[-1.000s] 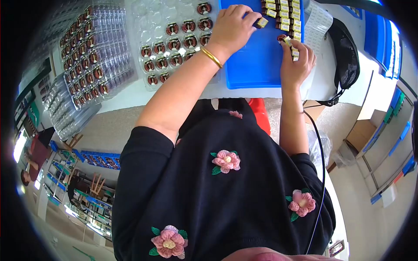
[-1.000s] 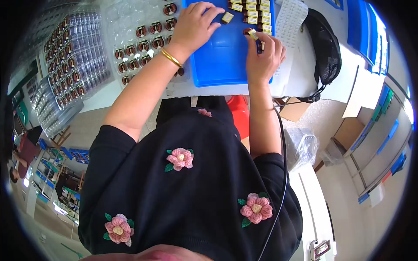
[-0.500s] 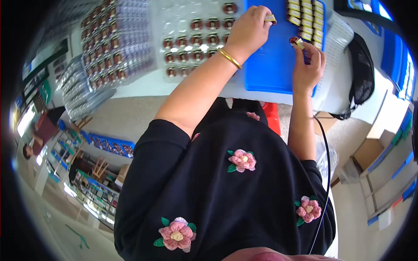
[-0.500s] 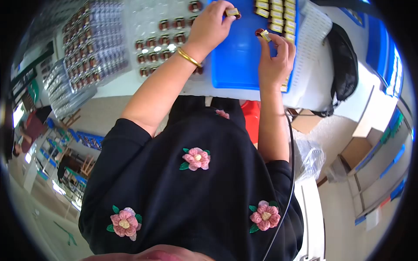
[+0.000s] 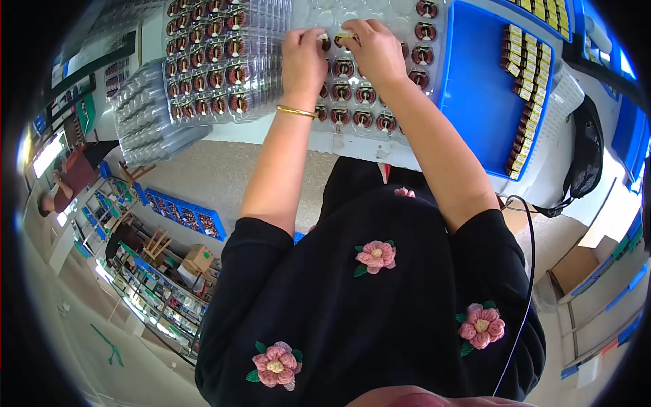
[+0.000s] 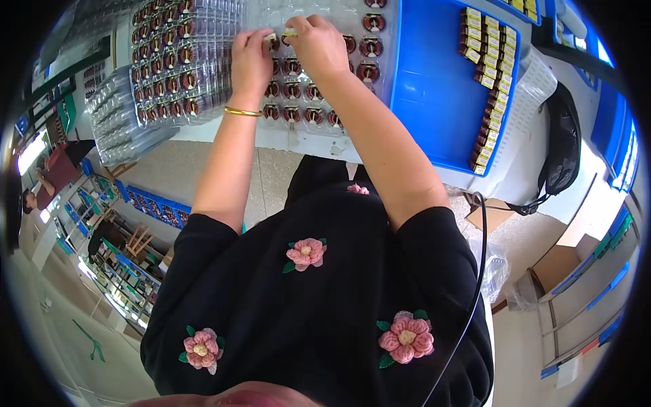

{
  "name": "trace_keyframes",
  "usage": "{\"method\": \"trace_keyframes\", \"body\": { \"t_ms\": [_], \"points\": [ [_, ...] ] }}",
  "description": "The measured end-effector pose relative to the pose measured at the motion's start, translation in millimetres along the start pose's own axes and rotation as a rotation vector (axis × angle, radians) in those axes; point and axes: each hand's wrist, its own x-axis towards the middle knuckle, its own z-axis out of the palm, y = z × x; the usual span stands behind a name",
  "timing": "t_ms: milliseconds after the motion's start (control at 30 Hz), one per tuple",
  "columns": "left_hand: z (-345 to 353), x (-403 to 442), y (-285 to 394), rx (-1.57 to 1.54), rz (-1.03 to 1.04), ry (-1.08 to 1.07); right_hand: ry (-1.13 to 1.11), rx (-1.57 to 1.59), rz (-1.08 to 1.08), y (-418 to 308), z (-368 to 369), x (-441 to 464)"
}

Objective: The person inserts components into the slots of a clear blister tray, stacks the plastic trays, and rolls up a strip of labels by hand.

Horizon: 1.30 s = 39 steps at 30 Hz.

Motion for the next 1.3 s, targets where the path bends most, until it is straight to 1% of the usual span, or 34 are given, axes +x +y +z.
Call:
{"method": "trace_keyframes", "body": {
  "t_ms": [67,133,167,233,267,300,333,400,433,467,533,567,667,733,800,867,900,933,1000,1067,1100,1233,1300],
  "points": [
    [4,0,-1,-0.023,-0.034,0.056,-0.029,-0.065,-0.027,4,8,2],
    [4,1,2,-0.061,-0.089,0.083,0.014,-0.138,-0.056,4,11,2],
    [4,2,1,-0.051,-0.109,0.066,0.037,-0.176,-0.068,6,11,2],
    [4,6,-1,-0.039,-0.142,0.024,0.01,-0.191,-0.067,5,12,5],
    [3,9,-3,0.006,-0.112,-0.004,-0.001,-0.208,-0.059,5,12,6],
    [2,11,2,0.035,-0.105,0.032,-0.025,-0.189,-0.02,4,10,7],
    [2,12,11,0.058,-0.1,0.066,0.052,-0.204,-0.056,4,7,7],
    [6,16,30,-0.054,-0.102,0.061,0.14,-0.178,-0.096,7,-18,-1],
    [9,20,42,-0.087,0.038,0.085,0.205,-0.139,-0.145,16,-37,-5],
    [11,24,59,-0.147,0.13,0.079,0.26,-0.08,-0.142,29,-57,-12],
    [19,27,108,-0.254,0.306,0.072,0.446,-0.191,-0.214,63,-108,-34],
    [25,27,131,-0.311,0.353,0.034,0.43,-0.332,-0.126,76,-137,-49],
    [52,30,193,-0.392,0.505,-0.026,0.442,-0.551,-0.034,121,-199,-83],
    [53,32,233,-0.389,0.531,-0.021,0.386,-0.656,0.093,126,-218,-93],
    [60,30,257,-0.409,0.528,-0.034,0.328,-0.692,0.107,136,-228,-96],
    [71,30,266,-0.436,0.5,-0.066,0.275,-0.705,0.11,139,-228,-96],
    [81,29,266,-0.445,0.479,-0.035,0.286,-0.712,0.114,142,-226,-96],
    [78,29,264,-0.37,0.603,0.026,0.296,-0.714,0.118,145,-226,-96],
    [94,26,260,-0.212,0.64,0.088,0.315,-0.715,0.122,148,-221,-94],
    [102,25,261,-0.168,0.675,0.138,0.331,-0.729,0.122,146,-219,-94],
    [100,24,262,-0.156,0.664,0.12,0.318,-0.72,0.149,146,-219,-93],
    [98,22,263,-0.129,0.649,0.109,0.323,-0.73,0.13,143,-216,-93],
    [101,22,263,-0.148,0.612,0.156,0.315,-0.744,0.159,145,-215,-94]
  ]
}}
